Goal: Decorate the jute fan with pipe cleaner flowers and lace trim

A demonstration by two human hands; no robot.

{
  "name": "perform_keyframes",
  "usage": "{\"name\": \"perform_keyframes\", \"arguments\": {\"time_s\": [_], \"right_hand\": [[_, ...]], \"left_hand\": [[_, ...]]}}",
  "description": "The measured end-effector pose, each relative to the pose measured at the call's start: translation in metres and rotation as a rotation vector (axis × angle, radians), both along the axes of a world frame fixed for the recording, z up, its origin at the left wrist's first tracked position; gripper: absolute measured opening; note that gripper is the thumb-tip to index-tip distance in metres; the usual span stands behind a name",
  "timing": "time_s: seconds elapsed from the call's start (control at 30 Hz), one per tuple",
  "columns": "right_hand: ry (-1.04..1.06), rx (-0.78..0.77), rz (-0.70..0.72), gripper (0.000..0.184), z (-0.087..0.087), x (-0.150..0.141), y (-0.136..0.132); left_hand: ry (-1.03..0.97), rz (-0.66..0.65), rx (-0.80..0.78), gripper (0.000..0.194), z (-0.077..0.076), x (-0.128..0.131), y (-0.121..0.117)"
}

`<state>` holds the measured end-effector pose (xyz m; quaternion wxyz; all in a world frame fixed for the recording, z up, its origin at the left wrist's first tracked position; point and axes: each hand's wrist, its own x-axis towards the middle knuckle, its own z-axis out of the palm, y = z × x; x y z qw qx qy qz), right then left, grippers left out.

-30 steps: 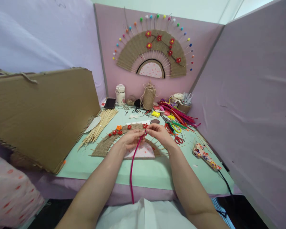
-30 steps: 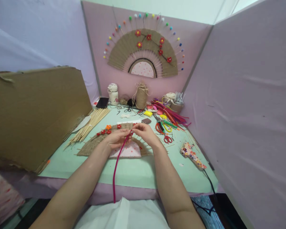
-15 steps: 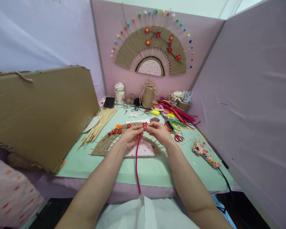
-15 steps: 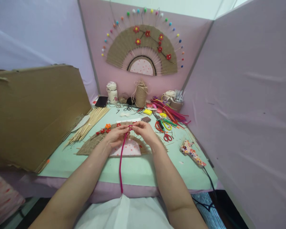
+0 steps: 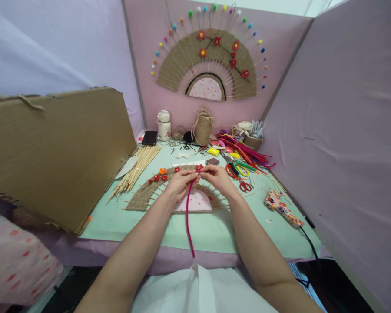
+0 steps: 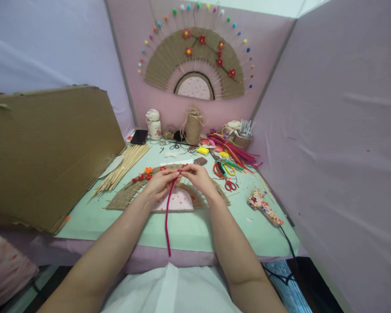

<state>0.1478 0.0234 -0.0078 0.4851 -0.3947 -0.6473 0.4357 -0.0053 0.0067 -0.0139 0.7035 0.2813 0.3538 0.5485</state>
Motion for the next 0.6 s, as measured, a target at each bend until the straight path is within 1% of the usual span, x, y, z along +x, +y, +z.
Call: {"name": "perform_keyframes", "arguments": {"time_s": [0.1, 0.23, 0.33, 0.4, 0.47, 0.53, 0.6], "right_hand": [[-0.001, -0.010, 0.025, 0.020, 0.003, 0.003, -0.001], [-0.060, 0.050, 0.024, 0.011, 0.002, 0.002, 0.000], [-0.088, 0.077, -0.038, 0.009, -0.003, -0.001, 0.000], [-0.077, 0.063, -0.081, 0.009, -0.007, -0.006, -0.001], [-0.026, 0.020, -0.115, 0.011, -0.012, -0.011, -0.002], [0.058, -0.048, -0.148, 0.013, -0.016, -0.018, -0.003], [0.153, -0.134, -0.168, 0.016, -0.020, -0.024, -0.003]], "left_hand": [[0.051, 0.015, 0.016, 0.011, 0.000, 0.002, -0.001], [0.127, -0.002, 0.069, 0.016, -0.004, 0.003, -0.002], [0.225, -0.028, 0.129, 0.017, -0.006, 0.003, -0.002], [0.323, -0.020, 0.169, 0.014, -0.007, 0.003, -0.002], [0.463, 0.013, 0.221, 0.007, -0.008, 0.004, -0.003], [0.632, 0.089, 0.310, 0.002, -0.009, 0.006, -0.004], [0.772, 0.183, 0.415, 0.007, -0.011, 0.008, -0.005]]}}
